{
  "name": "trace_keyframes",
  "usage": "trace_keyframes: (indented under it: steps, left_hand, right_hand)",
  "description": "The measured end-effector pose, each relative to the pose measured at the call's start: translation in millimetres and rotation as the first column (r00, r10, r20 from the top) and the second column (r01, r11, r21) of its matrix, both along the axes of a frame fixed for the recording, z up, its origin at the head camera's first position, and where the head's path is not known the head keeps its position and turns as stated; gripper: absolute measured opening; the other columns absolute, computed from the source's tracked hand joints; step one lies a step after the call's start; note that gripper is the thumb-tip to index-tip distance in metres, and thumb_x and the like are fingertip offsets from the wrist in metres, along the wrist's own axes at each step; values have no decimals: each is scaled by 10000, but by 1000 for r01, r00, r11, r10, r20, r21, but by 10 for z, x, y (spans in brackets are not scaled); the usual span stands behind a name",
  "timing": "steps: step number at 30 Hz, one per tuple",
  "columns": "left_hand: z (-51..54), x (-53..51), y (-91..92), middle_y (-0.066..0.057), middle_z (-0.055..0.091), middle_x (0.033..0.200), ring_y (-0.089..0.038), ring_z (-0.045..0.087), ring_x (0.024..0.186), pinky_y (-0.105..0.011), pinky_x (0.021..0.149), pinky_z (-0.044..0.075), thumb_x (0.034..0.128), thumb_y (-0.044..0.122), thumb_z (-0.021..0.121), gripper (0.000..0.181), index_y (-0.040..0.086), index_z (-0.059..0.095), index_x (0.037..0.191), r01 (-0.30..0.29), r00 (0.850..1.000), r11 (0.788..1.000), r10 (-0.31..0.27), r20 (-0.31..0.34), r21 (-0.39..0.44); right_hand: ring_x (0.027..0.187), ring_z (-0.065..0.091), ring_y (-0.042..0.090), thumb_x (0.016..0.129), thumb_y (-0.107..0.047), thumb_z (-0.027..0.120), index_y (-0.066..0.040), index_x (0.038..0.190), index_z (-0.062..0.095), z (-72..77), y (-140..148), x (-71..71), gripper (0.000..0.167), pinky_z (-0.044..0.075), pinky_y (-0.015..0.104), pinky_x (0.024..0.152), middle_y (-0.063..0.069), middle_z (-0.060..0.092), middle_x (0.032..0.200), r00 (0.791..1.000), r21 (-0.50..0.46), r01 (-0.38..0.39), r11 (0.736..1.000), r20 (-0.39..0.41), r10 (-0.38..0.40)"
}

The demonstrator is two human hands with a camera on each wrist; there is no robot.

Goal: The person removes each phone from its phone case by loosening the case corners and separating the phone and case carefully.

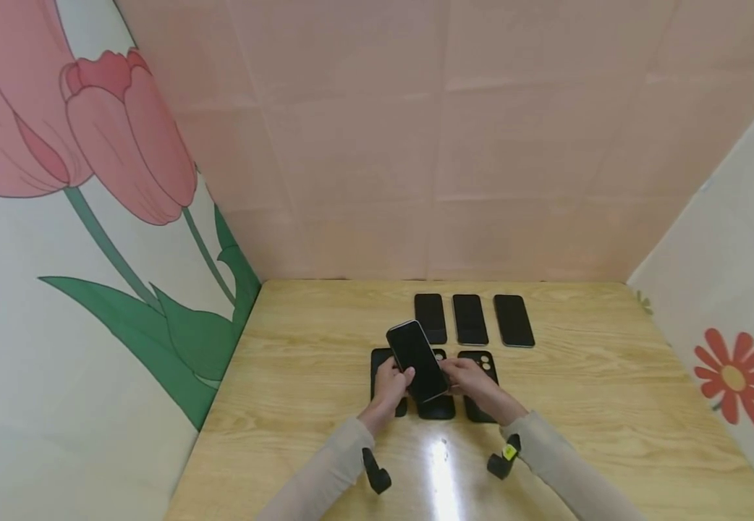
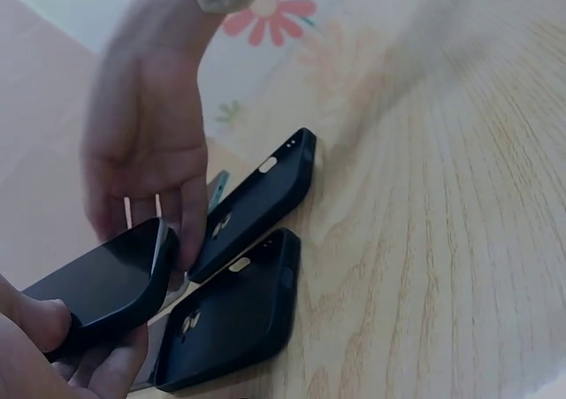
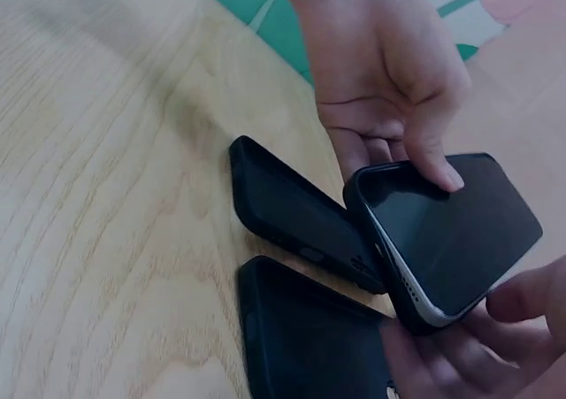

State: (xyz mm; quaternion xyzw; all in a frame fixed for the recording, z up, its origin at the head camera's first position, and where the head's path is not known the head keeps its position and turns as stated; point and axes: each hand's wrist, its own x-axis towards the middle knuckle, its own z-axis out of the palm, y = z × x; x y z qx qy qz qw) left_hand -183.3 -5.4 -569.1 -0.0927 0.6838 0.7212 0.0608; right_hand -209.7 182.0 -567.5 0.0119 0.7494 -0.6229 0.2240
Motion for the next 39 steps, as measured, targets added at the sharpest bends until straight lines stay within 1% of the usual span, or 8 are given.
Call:
trace_keyframes:
  steps: [5,7,10,18,25,29,35,39]
  left_hand:
    - [-16,-3,7,-91,697,891,-198,675,798,-359,681,571,939,50,633,174,-21,617,1097,8,1000,999,-7,27,-35]
    - [-19,-5,12,-90,703,926,-205,682,828,-367,704,574,947,65,632,193,-17,615,1121,10,999,999,-9,43,-32]
    - [-17,-6,20,-98,707,968,-222,689,862,-377,725,574,954,75,631,216,-19,613,1148,10,998,1000,-8,56,-23]
    - [-36,6,18,-84,697,935,-203,676,829,-358,696,567,952,86,642,215,-8,611,1143,14,998,997,-9,59,-82]
    - [-64,8,53,-79,689,858,-194,618,676,-255,560,485,953,85,646,194,5,615,1126,7,1000,986,-2,29,-164]
    - [-68,18,81,-100,694,857,-182,604,640,-250,538,476,948,67,651,179,-3,615,1109,-2,1000,987,5,18,-158]
    - [-63,28,106,-100,708,880,-190,656,724,-309,588,544,936,40,654,173,-28,619,1091,-9,1000,993,11,10,-118]
    - [-62,30,101,-108,707,898,-220,672,775,-342,625,561,939,37,650,181,-21,620,1109,-5,1000,996,8,26,-85]
  right_hand:
    - [823,591,211,1010,-89,552,80,1199,592,16,-39,25,257,524,373,738,120,633,995,985,109,128,986,-132,-113]
    - [819,578,215,992,-50,560,85,1153,606,30,-42,31,215,520,358,727,129,624,973,979,116,142,983,-166,-122]
    - [807,575,199,977,-25,562,84,1113,631,38,-34,40,188,532,367,731,119,625,951,978,119,124,985,-181,-101]
    - [811,602,201,938,11,604,99,1099,636,14,-40,53,186,545,431,770,113,650,951,986,116,107,987,-137,-91]
    - [865,625,217,910,-26,678,94,1172,624,21,-53,43,293,545,402,791,154,657,1053,994,157,103,982,-63,-94]
    - [837,591,216,865,-33,734,78,1143,639,18,-42,35,314,533,401,774,175,639,1086,993,159,114,981,-51,-107]
    - [835,588,217,831,-34,766,58,1096,657,25,-12,19,301,512,426,789,137,655,1011,993,163,116,980,-46,-110]
    - [833,599,209,826,-34,784,66,1103,638,35,11,15,329,512,445,811,128,656,974,994,163,103,981,-36,-99]
